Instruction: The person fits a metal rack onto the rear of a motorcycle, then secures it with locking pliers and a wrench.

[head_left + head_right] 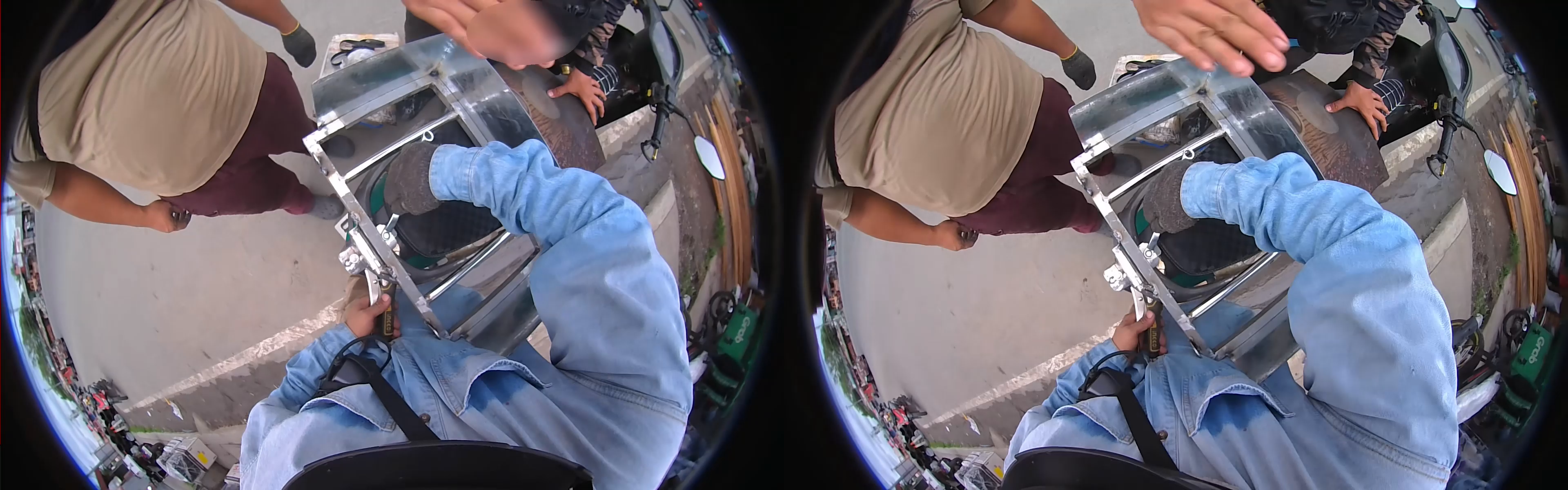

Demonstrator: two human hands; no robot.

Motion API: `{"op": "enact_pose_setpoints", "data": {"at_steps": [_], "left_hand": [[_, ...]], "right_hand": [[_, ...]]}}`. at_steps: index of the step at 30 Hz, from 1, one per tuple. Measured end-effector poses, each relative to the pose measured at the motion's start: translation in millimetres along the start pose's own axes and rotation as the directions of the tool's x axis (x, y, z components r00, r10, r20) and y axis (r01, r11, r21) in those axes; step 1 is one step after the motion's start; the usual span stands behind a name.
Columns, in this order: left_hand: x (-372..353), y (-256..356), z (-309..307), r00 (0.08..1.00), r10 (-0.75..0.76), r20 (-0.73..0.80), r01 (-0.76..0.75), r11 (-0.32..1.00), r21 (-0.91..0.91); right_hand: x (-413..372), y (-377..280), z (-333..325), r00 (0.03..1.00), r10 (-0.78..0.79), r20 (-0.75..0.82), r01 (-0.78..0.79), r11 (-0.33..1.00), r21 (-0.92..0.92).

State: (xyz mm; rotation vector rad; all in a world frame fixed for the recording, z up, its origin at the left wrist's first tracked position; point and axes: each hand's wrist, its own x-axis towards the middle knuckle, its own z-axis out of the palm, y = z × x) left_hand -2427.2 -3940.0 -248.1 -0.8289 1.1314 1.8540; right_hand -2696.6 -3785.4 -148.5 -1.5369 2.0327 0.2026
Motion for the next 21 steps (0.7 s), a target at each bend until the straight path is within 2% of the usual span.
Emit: {"op": "enact_pose_setpoints", "data": {"at_steps": [3, 5, 9, 11, 13, 16, 19, 21], "left_hand": [[2, 3, 2, 1.000, 0.000, -0.014, 0.000, 1.000, -0.014], [4, -2, -1, 0.999, 0.043, -0.005, -0.043, 0.999, -0.012], [-1, -3, -1, 1.000, 0.014, -0.012, -0.014, 1.000, -0.013], [0, 1, 5, 0.996, 0.085, -0.007, -0.086, 0.995, -0.048], [-1, -7, 0, 0.999, 0.038, -0.010, -0.038, 0.998, -0.049], [5, -3, -6, 1.000, 0.005, 0.005, -0.005, 1.000, -0.015], [-1, 3, 0, 1.000, 0.004, -0.002, -0.004, 1.000, -0.002], [-4, 5, 3, 1.000, 0.005, -0.015, -0.005, 1.000, 0.002]], "right_hand": [[3, 5, -3, 0.998, -0.020, 0.063, 0.021, 1.000, -0.020], [7, 8, 4, 0.990, -0.131, 0.061, 0.134, 0.990, -0.040], [-4, 2, 18, 0.988, -0.110, 0.109, 0.114, 0.993, -0.029], [-13, 1, 30, 0.993, 0.119, 0.000, -0.112, 0.937, 0.331], [-12, -1, 40, 0.996, 0.083, -0.031, -0.068, 0.938, 0.339], [-19, -5, 29, 0.989, 0.149, 0.007, -0.145, 0.948, 0.285], [-24, -12, 32, 0.973, 0.229, 0.004, -0.215, 0.908, 0.358], [-24, -16, 35, 0.972, 0.235, -0.004, -0.219, 0.914, 0.342]]}}
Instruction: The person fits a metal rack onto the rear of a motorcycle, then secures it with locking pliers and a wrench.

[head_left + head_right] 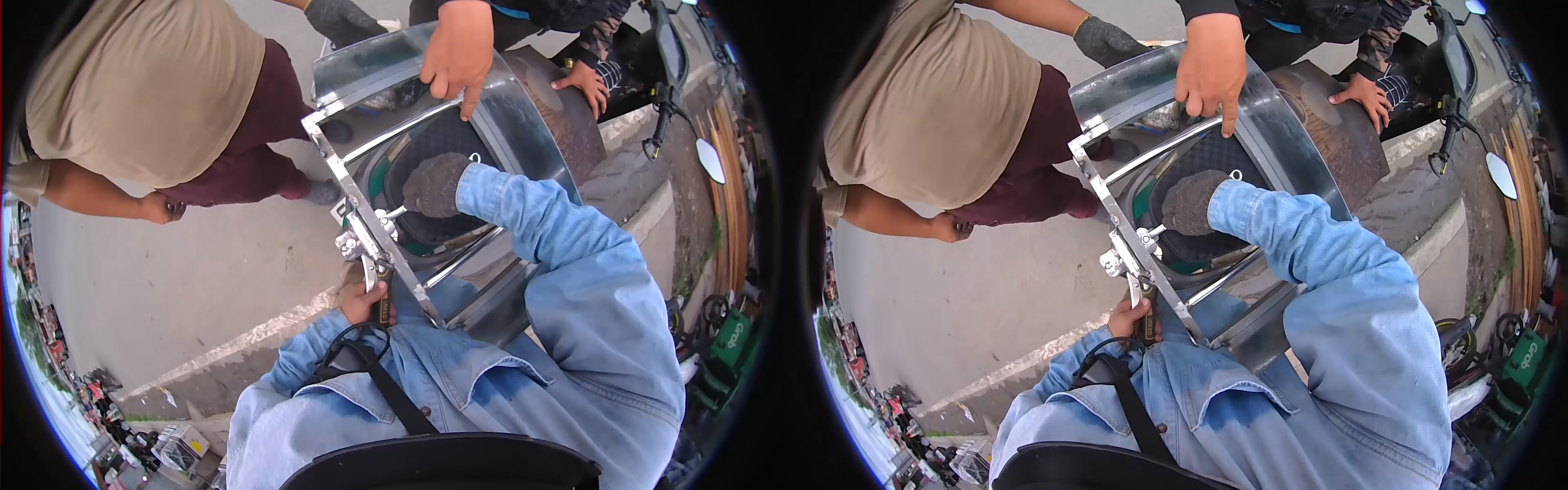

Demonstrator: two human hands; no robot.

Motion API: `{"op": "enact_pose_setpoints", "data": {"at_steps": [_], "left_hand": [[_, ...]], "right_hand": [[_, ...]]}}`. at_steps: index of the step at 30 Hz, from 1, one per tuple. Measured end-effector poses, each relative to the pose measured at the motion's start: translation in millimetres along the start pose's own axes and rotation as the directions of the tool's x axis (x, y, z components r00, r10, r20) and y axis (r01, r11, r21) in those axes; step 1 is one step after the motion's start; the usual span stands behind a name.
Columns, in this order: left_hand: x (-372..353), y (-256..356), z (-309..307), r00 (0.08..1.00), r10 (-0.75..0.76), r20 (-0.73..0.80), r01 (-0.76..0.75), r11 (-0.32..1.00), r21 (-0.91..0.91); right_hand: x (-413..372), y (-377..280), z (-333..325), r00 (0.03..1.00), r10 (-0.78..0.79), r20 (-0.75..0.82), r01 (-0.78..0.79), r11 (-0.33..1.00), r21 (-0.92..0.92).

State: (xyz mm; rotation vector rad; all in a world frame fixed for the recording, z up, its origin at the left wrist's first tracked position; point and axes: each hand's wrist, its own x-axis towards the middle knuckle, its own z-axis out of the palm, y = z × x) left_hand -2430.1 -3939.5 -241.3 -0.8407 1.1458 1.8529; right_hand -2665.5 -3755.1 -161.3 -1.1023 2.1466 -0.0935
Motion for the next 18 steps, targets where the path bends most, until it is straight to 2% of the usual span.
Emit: {"op": "enact_pose_setpoints", "data": {"at_steps": [2, 4, 7, 8, 10, 14, 17, 18], "left_hand": [[2, 0, -1, 1.000, -0.012, 0.000, 0.012, 1.000, 0.002], [7, -5, -5, 1.000, 0.000, -0.001, 0.000, 1.000, 0.006], [11, -2, -6, 1.000, 0.019, 0.012, -0.019, 1.000, 0.002], [14, -3, -5, 0.999, 0.033, 0.015, -0.033, 0.999, -0.020], [6, -10, -6, 1.000, 0.010, 0.025, -0.010, 1.000, -0.018], [11, -10, -7, 0.998, 0.035, 0.051, -0.034, 0.999, -0.016], [11, -12, -7, 0.997, 0.066, 0.032, -0.066, 0.998, 0.000], [8, -10, -5, 0.997, 0.067, 0.036, -0.067, 0.998, 0.001]], "right_hand": [[3, 4, 7, 1.000, 0.005, -0.012, -0.005, 1.000, -0.023], [11, 15, 25, 0.982, -0.187, -0.023, 0.182, 0.974, -0.136], [24, 32, 75, 0.971, -0.240, -0.019, 0.238, 0.968, -0.079], [11, 17, 59, 1.000, -0.030, -0.003, 0.031, 0.989, 0.143], [-6, -2, 35, 0.991, 0.129, 0.020, -0.129, 0.951, 0.282], [-9, -6, 29, 0.990, 0.143, -0.017, -0.134, 0.956, 0.260], [-10, -12, 33, 0.989, 0.142, 0.036, -0.146, 0.960, 0.239], [-10, -12, 46, 0.987, 0.151, -0.061, -0.130, 0.956, 0.263]]}}
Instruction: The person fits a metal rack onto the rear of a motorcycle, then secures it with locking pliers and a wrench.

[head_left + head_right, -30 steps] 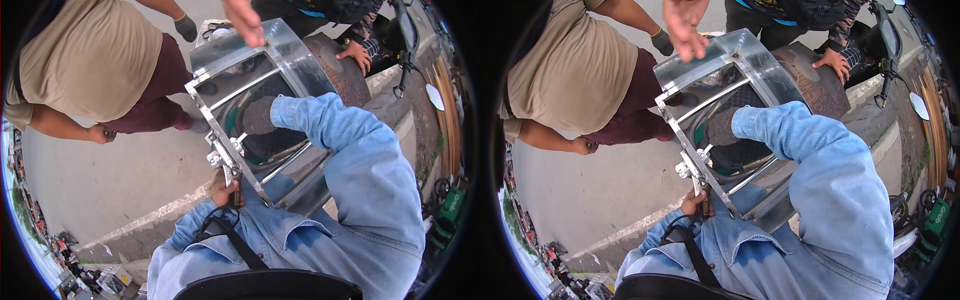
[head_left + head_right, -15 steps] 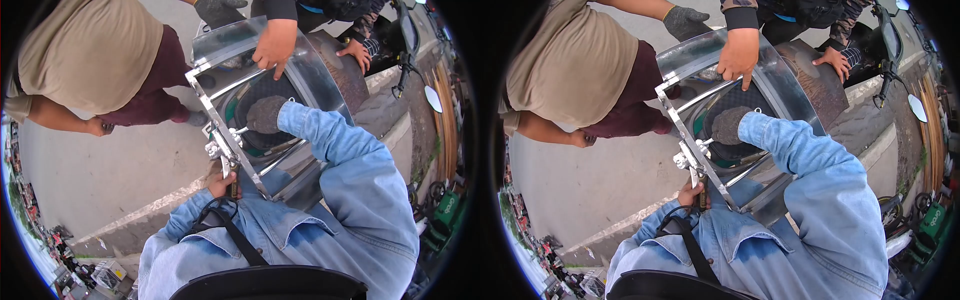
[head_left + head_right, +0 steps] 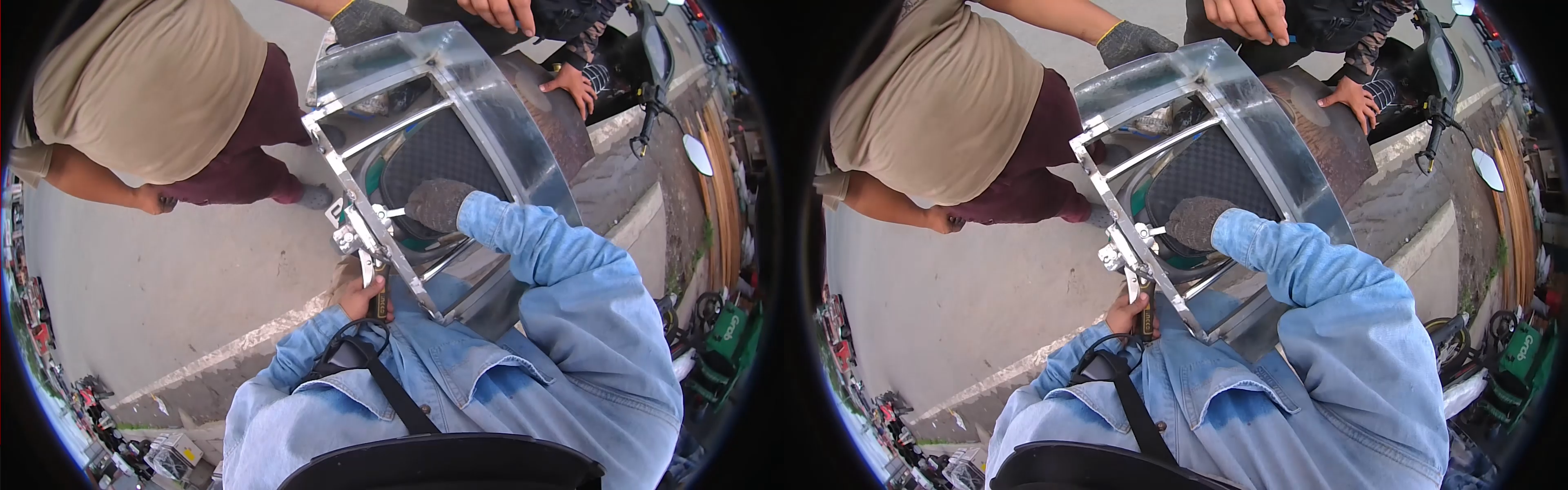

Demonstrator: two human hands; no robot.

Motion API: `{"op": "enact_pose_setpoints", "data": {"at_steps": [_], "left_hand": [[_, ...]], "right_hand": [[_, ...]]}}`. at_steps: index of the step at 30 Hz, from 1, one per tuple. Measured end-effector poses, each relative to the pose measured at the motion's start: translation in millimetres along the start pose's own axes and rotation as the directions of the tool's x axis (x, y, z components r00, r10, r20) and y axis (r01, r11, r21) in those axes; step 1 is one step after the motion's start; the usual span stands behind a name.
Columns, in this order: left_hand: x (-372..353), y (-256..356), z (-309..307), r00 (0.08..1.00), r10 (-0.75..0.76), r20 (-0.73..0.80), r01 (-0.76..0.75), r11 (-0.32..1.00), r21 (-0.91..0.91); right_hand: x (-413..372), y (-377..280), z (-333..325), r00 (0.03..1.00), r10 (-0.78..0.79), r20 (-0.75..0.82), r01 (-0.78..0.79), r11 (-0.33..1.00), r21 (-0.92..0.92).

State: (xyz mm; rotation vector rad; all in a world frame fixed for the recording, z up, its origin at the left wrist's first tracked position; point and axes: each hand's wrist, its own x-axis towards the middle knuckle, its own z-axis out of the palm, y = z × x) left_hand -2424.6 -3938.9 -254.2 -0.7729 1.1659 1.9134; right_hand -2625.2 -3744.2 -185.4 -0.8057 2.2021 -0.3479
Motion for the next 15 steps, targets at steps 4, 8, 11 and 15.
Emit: {"op": "enact_pose_setpoints", "data": {"at_steps": [4, 8, 11, 15], "left_hand": [[-4, 6, 6, 0.998, -0.046, -0.043, 0.046, 0.999, -0.004], [-1, 5, 3, 0.999, -0.038, -0.017, 0.038, 0.999, 0.019], [-3, 8, 5, 1.000, -0.021, -0.011, 0.021, 1.000, 0.018], [-1, 5, 0, 1.000, 0.005, 0.031, -0.005, 1.000, 0.017]], "right_hand": [[14, 17, 28, 0.938, -0.347, -0.022, 0.314, 0.872, -0.375], [7, 7, 36, 0.959, -0.282, 0.020, 0.272, 0.899, -0.343], [2, 0, 40, 0.977, -0.214, -0.001, 0.205, 0.937, -0.283], [-12, -19, 51, 0.978, -0.139, -0.153, 0.116, 0.982, -0.146]]}}
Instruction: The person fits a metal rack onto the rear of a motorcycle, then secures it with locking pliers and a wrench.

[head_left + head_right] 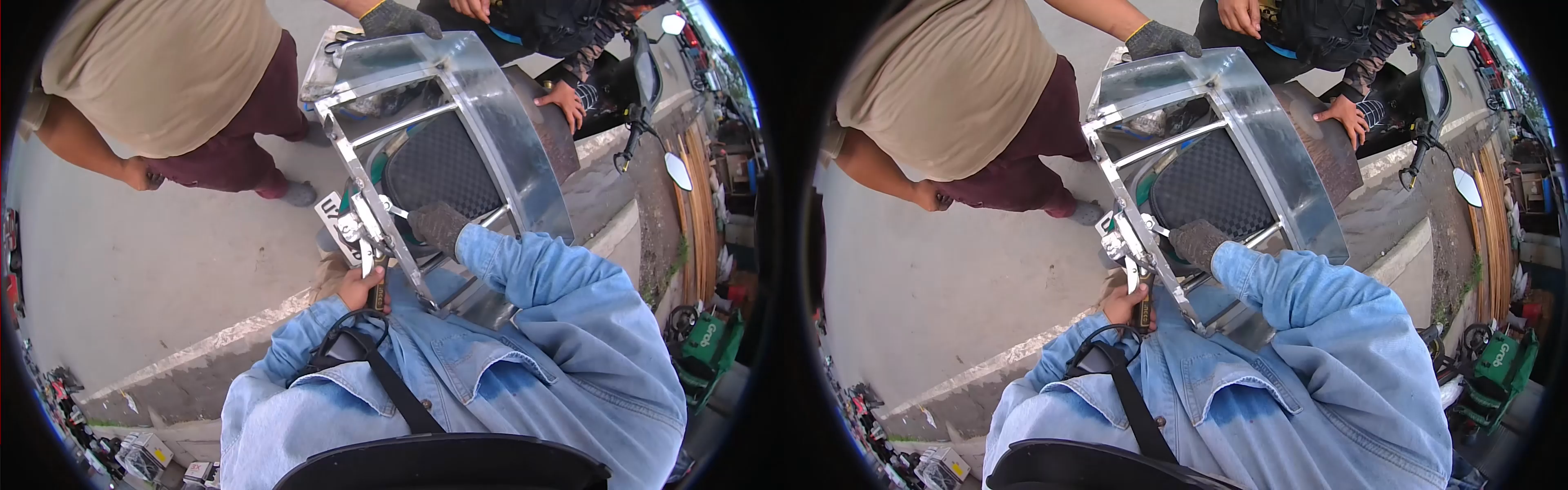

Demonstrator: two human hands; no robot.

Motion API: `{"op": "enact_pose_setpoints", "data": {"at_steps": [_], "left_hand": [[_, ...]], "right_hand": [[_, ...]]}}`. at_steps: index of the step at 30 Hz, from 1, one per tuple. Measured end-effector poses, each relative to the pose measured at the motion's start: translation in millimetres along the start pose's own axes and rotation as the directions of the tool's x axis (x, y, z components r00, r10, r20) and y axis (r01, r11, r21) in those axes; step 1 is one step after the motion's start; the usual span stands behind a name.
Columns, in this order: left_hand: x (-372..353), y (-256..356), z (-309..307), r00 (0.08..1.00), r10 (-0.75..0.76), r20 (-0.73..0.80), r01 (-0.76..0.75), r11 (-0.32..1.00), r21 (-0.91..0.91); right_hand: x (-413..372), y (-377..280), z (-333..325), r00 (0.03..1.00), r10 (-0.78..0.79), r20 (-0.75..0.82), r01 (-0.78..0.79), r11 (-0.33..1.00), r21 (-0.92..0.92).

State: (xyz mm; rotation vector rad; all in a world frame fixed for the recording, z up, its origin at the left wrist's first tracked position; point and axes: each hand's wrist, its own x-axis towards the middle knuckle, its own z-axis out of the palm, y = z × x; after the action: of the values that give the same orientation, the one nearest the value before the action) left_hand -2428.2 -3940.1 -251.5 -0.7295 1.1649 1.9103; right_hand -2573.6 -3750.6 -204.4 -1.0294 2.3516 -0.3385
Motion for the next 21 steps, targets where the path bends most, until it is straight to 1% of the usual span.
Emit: {"op": "enact_pose_setpoints", "data": {"at_steps": [1, 2, 3, 4, 5, 6, 7, 8, 9, 10, 11, 12, 13, 14, 16, 18, 20, 21], "left_hand": [[2, -1, -2, 1.000, -0.008, 0.012, 0.008, 1.000, -0.013], [2, -1, -3, 1.000, -0.017, 0.022, 0.018, 1.000, -0.024], [1, 1, -4, 1.000, -0.002, 0.025, 0.002, 1.000, -0.022], [-1, 3, -3, 0.999, -0.019, 0.026, 0.020, 0.999, -0.028], [-3, 2, -3, 0.999, -0.042, 0.026, 0.043, 0.998, -0.034], [-4, 1, -6, 0.999, -0.041, 0.025, 0.042, 0.999, -0.028], [-3, 0, -8, 0.998, -0.037, 0.052, 0.039, 0.999, -0.025], [-3, 0, -9, 0.996, -0.036, 0.078, 0.038, 0.999, -0.022], [-5, 0, -8, 0.996, -0.039, 0.074, 0.040, 0.999, -0.010], [-6, 2, -7, 0.997, -0.031, 0.072, 0.032, 0.999, -0.020], [-6, 3, -6, 0.997, -0.022, 0.072, 0.024, 0.999, -0.027], [-4, 1, -8, 0.997, -0.024, 0.070, 0.025, 1.000, -0.007], [2, -4, -12, 1.000, -0.014, 0.009, 0.013, 0.996, 0.092], [7, -7, -15, 0.999, 0.002, -0.048, 0.007, 0.982, 0.187], [6, -7, -18, 1.000, -0.002, -0.025, 0.008, 0.968, 0.253], [7, -5, -24, 1.000, 0.001, -0.001, 0.000, 0.949, 0.315], [9, -6, -27, 0.999, 0.034, 0.042, -0.048, 0.921, 0.387], [8, -3, -27, 0.998, 0.024, 0.060, -0.047, 0.912, 0.407]], "right_hand": [[-2, -4, -3, 0.999, 0.035, -0.037, -0.034, 0.999, 0.034], [-5, -12, -9, 0.998, 0.037, -0.043, -0.036, 0.999, 0.027], [-5, -20, -21, 0.957, 0.279, 0.081, -0.290, 0.921, 0.259], [-5, -25, -27, 0.849, 0.462, 0.255, -0.528, 0.727, 0.439], [-6, -15, -21, 0.852, 0.462, 0.248, -0.524, 0.731, 0.438], [-9, 5, -6, 0.970, 0.240, 0.038, -0.242, 0.944, 0.224], [-9, 17, 1, 0.993, -0.055, -0.104, 0.048, 0.997, -0.065], [-9, 15, -9, 0.992, -0.054, -0.113, 0.047, 0.997, -0.062], [-10, 9, -27, 0.999, 0.044, -0.009, -0.044, 0.999, 0.020], [-12, 3, -40, 0.986, 0.132, 0.101, -0.141, 0.985, 0.094], [-13, -3, -44, 0.987, 0.136, 0.087, -0.144, 0.984, 0.105], [-14, -10, -46, 0.971, 0.234, 0.052, -0.238, 0.966, 0.104], [-16, -14, -50, 0.943, 0.331, 0.017, -0.331, 0.937, 0.107], [-20, -16, -59, 0.940, 0.340, 0.006, -0.338, 0.934, 0.118], [-30, -18, -79, 0.940, 0.337, -0.061, -0.336, 0.942, 0.018], [-56, -16, -101, 0.929, 0.261, -0.263, -0.237, 0.964, 0.119], [-97, -30, -138, 0.872, 0.338, -0.355, -0.266, 0.934, 0.237], [-120, -34, -147, 0.812, 0.337, -0.476, -0.210, 0.931, 0.299]]}}
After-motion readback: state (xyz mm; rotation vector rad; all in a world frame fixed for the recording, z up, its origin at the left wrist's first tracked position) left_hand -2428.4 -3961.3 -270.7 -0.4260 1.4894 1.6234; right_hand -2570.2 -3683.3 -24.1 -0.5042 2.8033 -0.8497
